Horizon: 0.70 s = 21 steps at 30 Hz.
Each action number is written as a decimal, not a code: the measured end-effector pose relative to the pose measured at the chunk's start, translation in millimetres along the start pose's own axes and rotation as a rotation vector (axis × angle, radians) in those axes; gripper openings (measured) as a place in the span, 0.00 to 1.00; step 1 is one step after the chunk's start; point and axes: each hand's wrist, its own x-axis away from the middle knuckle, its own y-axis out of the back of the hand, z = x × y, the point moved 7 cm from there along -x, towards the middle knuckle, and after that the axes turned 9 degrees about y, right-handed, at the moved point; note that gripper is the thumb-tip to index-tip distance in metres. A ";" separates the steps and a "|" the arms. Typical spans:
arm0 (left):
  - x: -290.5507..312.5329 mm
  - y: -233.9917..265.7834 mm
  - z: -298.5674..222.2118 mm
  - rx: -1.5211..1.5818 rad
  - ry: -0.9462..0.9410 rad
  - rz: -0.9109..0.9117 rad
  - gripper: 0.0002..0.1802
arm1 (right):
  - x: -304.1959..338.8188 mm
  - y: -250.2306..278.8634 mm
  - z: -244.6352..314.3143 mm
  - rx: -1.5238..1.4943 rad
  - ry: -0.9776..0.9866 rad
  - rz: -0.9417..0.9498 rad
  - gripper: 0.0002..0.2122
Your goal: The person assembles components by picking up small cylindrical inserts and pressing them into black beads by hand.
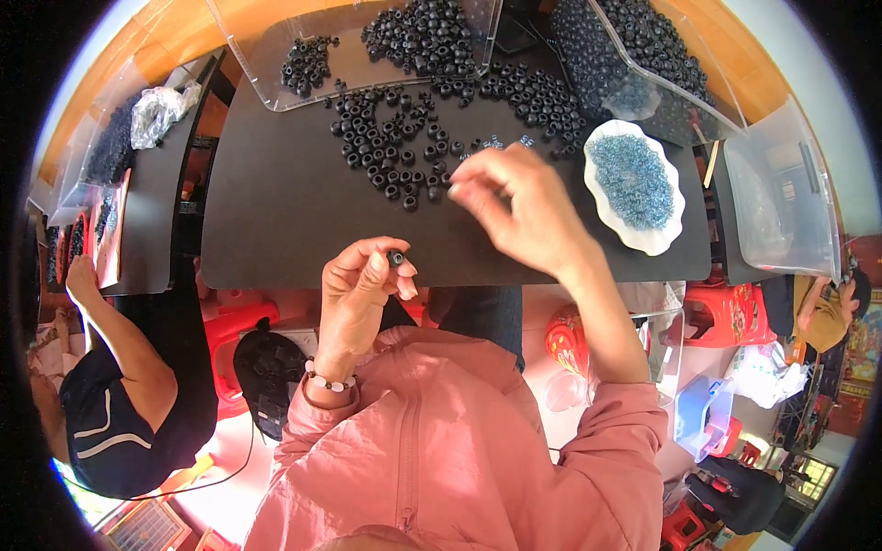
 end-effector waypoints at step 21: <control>-18.4 11.0 -25.5 0.051 -0.122 -0.084 0.15 | -49.6 26.9 -69.3 0.460 0.075 0.066 0.04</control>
